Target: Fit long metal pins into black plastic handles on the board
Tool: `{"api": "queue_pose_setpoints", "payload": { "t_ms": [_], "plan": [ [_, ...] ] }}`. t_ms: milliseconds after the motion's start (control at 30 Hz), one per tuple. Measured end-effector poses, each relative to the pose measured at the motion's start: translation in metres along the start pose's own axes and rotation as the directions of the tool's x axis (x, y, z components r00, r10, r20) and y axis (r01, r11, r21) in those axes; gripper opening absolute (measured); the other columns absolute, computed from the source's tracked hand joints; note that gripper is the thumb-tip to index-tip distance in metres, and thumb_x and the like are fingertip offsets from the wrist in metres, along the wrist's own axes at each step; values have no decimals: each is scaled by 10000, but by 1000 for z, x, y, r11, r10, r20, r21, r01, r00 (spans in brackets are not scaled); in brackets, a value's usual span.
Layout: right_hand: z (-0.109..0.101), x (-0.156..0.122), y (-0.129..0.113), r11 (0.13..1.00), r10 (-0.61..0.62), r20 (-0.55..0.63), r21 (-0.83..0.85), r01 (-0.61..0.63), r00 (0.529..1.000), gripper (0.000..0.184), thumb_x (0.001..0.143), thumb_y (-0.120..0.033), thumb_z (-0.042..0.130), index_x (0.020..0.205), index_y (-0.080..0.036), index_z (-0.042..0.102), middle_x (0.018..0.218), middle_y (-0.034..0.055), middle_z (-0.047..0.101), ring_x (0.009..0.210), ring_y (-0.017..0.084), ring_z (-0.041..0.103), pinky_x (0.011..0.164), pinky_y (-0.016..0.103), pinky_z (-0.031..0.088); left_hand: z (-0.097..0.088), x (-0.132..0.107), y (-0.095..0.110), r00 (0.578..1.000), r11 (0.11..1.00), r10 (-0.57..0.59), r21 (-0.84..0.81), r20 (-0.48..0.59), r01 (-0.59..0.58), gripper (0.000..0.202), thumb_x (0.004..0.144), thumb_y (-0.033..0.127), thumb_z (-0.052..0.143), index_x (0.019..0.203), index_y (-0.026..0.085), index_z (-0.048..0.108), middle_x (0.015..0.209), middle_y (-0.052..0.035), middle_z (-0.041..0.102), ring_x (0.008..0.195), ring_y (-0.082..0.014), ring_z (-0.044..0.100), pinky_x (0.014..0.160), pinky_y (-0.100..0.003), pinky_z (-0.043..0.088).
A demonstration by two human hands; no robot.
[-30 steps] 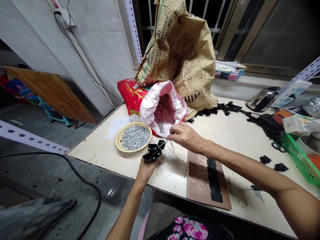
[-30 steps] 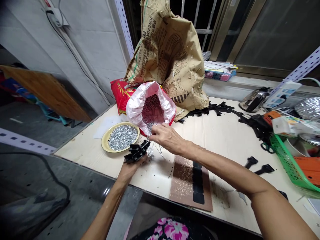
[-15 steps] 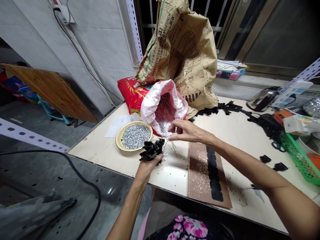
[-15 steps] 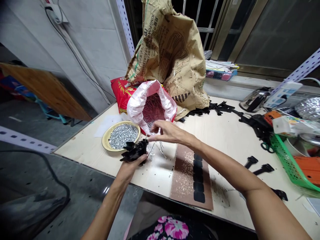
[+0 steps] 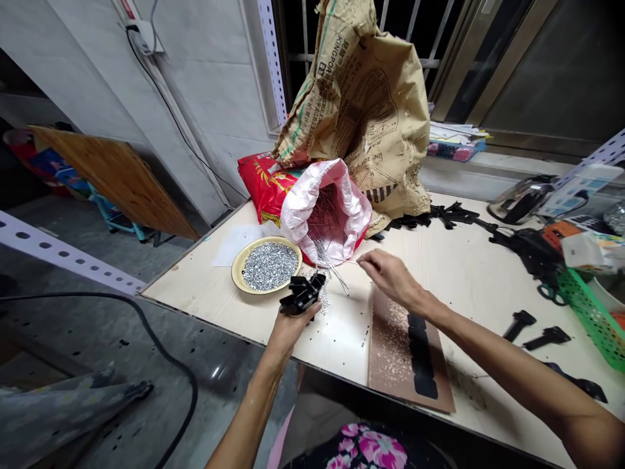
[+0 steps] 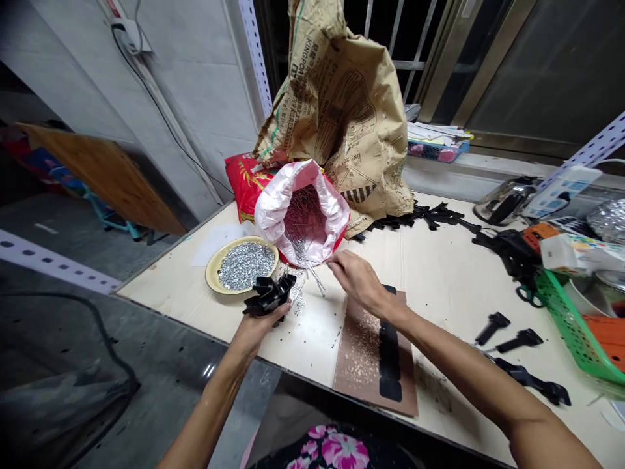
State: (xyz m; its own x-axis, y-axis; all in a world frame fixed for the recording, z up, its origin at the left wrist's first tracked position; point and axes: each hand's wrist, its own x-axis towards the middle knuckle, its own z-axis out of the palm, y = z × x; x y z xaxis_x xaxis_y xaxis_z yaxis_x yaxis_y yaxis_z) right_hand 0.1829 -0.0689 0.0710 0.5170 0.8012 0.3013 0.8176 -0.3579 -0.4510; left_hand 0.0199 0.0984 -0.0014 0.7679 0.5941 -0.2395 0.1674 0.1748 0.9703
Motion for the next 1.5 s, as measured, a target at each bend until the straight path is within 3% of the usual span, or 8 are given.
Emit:
{"api": "queue_pose_setpoints", "payload": {
  "t_ms": [133, 367, 533, 667, 767, 1000, 1267, 1500],
  "plan": [
    [-30, 19, -14, 963, -259, -117, 51, 266, 959, 198, 945, -271, 438, 880, -155, 585, 875, 60, 573, 797, 152, 517, 713, 274, 421, 6, 1, 2, 999, 991, 34, 127, 30, -37, 386, 586, 350, 769, 896, 136, 689, 865, -69, 726, 849, -242, 648, 761, -332, 495],
    [-34, 36, -42, 859, -426, 142, -247, 449, 893, 238, 942, -289, 461, 855, -174, 650, 834, 50, 556, 803, 163, 458, 744, 300, 332, 12, 4, 10, 976, 945, 170, 256, 139, -202, 283, 606, 285, 719, 858, 159, 687, 791, -33, 711, 775, -226, 638, 752, -327, 481],
    [-41, 52, -42, 866, -491, 220, 23, 499, 843, 333, 888, -413, 541, 1122, -179, 582, 997, 68, 592, 851, 159, 520, 741, 286, 382, 12, -1, 14, 991, 979, 82, 177, 110, -101, 361, 594, 311, 754, 915, 156, 693, 884, -57, 722, 848, -240, 642, 787, -347, 484],
    [-5, 55, -5, 978, -196, 158, -33, 204, 968, 261, 907, -367, 512, 890, -141, 642, 780, 42, 617, 676, 123, 542, 604, 232, 383, 9, -9, 15, 994, 997, -16, -74, 109, 24, 402, 598, 332, 779, 943, 139, 708, 963, -98, 722, 956, -251, 637, 864, -359, 472],
    [44, 41, 18, 961, 118, 234, -272, -51, 965, 338, 837, -410, 602, 617, -153, 598, 550, 22, 543, 528, 117, 497, 512, 237, 350, 8, -11, 14, 997, 984, -23, -172, 79, 37, 414, 560, 322, 809, 911, 119, 720, 950, -123, 725, 956, -261, 644, 887, -379, 467],
    [90, 12, 20, 906, 211, 168, -404, -128, 963, 195, 909, -324, 525, 869, -154, 610, 814, 43, 620, 706, 130, 587, 636, 275, 485, 9, -8, 9, 999, 987, -38, -156, 33, 42, 469, 521, 336, 831, 916, 114, 712, 958, -121, 722, 964, -260, 645, 894, -384, 471],
    [51, 17, 22, 907, 216, 104, -390, -160, 971, 106, 883, -193, 502, 942, -136, 569, 757, 67, 599, 680, 161, 558, 611, 287, 431, 12, -7, 14, 999, 987, -23, -156, 37, 28, 484, 515, 324, 832, 933, 125, 691, 996, -113, 708, 937, -227, 642, 882, -355, 471],
    [-22, 32, -17, 924, -376, -41, -90, 371, 926, 184, 922, -324, 498, 934, -199, 633, 891, 37, 521, 786, 130, 480, 664, 234, 349, 15, -3, 15, 1000, 999, 6, -49, 16, -5, 466, 516, 325, 817, 915, 129, 675, 858, -68, 710, 786, -195, 638, 716, -297, 490]
  ]
}}
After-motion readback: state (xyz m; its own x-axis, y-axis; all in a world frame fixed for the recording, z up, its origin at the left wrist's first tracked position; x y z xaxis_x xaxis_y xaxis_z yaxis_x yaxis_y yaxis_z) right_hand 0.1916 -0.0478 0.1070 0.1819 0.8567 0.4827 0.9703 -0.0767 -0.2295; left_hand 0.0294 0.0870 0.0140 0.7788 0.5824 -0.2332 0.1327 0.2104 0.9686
